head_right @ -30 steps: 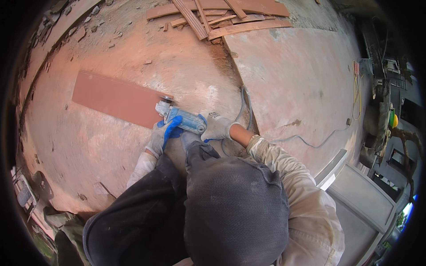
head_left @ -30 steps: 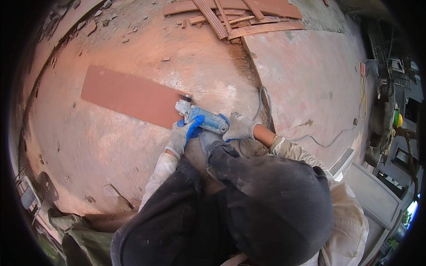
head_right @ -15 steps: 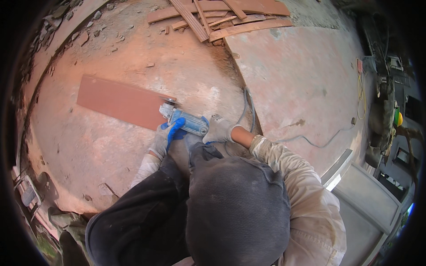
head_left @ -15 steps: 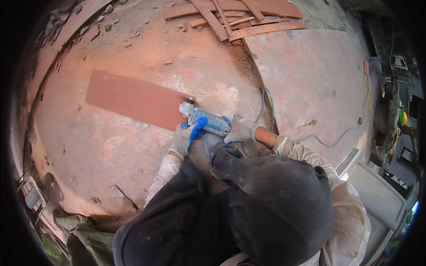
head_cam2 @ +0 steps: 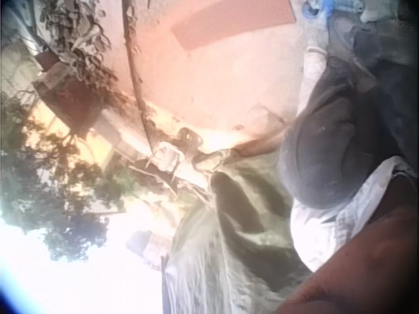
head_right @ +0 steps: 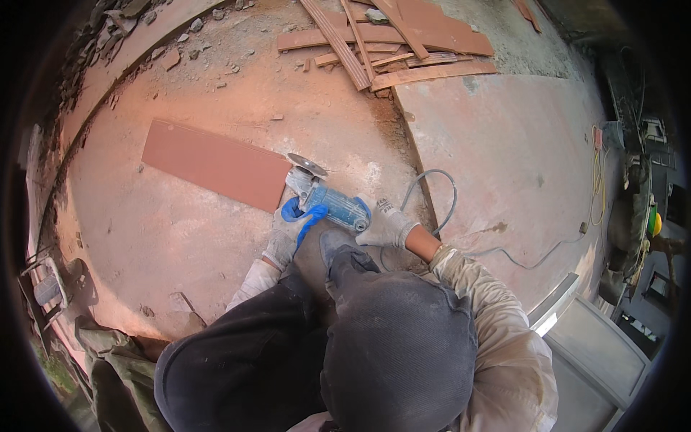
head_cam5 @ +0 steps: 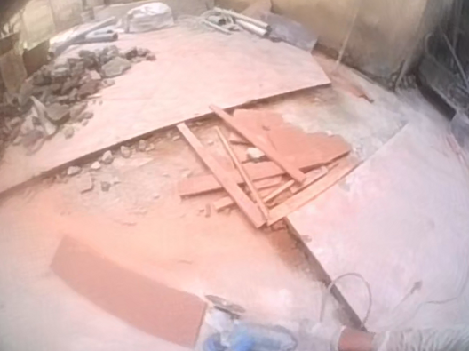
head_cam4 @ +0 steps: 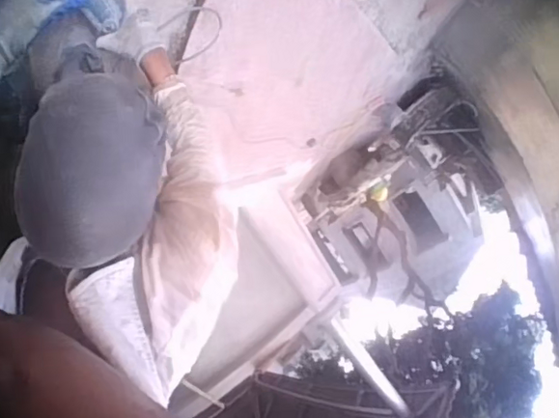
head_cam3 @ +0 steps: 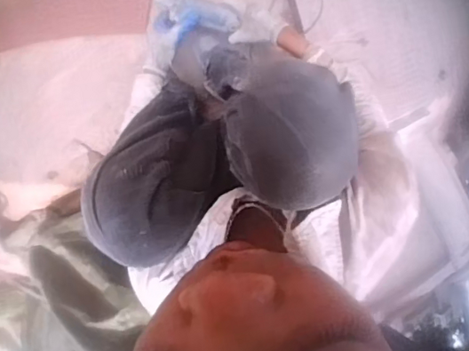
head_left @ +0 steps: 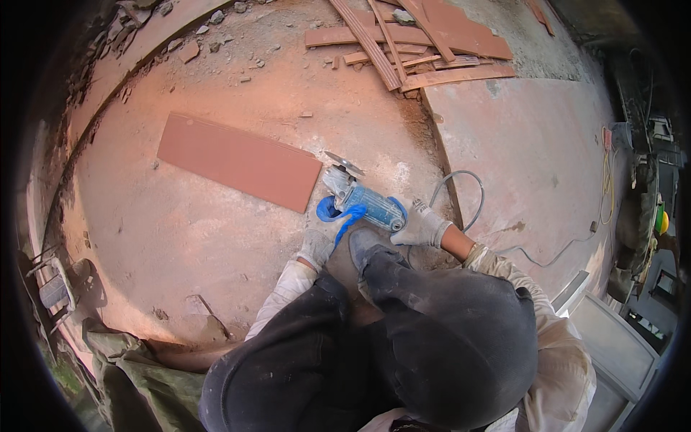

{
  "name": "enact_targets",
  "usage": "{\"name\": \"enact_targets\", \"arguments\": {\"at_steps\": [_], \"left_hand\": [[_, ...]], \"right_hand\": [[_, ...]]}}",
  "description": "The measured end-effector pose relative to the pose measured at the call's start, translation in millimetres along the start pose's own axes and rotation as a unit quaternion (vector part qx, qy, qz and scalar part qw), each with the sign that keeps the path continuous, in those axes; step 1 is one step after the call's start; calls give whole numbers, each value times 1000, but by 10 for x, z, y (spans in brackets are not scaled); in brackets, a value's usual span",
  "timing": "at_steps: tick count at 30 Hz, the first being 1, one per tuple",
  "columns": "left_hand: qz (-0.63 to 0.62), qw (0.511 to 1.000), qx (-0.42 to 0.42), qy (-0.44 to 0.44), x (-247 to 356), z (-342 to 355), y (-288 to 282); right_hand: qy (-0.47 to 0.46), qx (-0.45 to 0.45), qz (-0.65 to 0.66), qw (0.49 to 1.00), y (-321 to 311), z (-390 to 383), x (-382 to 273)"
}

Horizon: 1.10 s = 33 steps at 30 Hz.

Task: The person uses a handheld angle grinder to cut a red rectangular tile on the floor, then lifts and repositions the tile to continue cutting along a different edge. The person briefly carries the tile to a tiled area and returns to the work spot to resume cutting.

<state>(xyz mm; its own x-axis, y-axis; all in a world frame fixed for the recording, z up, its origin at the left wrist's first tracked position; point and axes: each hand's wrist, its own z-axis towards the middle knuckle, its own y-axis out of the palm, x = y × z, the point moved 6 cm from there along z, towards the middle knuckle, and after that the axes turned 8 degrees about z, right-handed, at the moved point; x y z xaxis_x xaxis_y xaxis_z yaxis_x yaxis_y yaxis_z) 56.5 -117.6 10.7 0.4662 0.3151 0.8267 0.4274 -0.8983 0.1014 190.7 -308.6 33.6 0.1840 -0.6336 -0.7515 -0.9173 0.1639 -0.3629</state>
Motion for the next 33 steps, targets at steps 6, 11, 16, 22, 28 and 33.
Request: {"name": "enact_targets", "arguments": {"at_steps": [6,11,16,22,28,33], "left_hand": [[297,951,61,55,169,-102,-213],[601,760,231,88,144,-89,-659],[672,713,194,51,111,108,-984],[707,692,136,41,151,107,-1054],[736,673,67,34,155,-216,-1353],[686,676,266,33,542,30,-2733]], "right_hand": [[29,29,74,996,-165,62,-194],[27,72,74,994,-185,71,-92],[35,83,41,995,-110,129,4],[16,99,122,987,-147,110,-228],[48,99,212,971,-198,269,-451],[91,59,227,968,-143,436,-519]]}}
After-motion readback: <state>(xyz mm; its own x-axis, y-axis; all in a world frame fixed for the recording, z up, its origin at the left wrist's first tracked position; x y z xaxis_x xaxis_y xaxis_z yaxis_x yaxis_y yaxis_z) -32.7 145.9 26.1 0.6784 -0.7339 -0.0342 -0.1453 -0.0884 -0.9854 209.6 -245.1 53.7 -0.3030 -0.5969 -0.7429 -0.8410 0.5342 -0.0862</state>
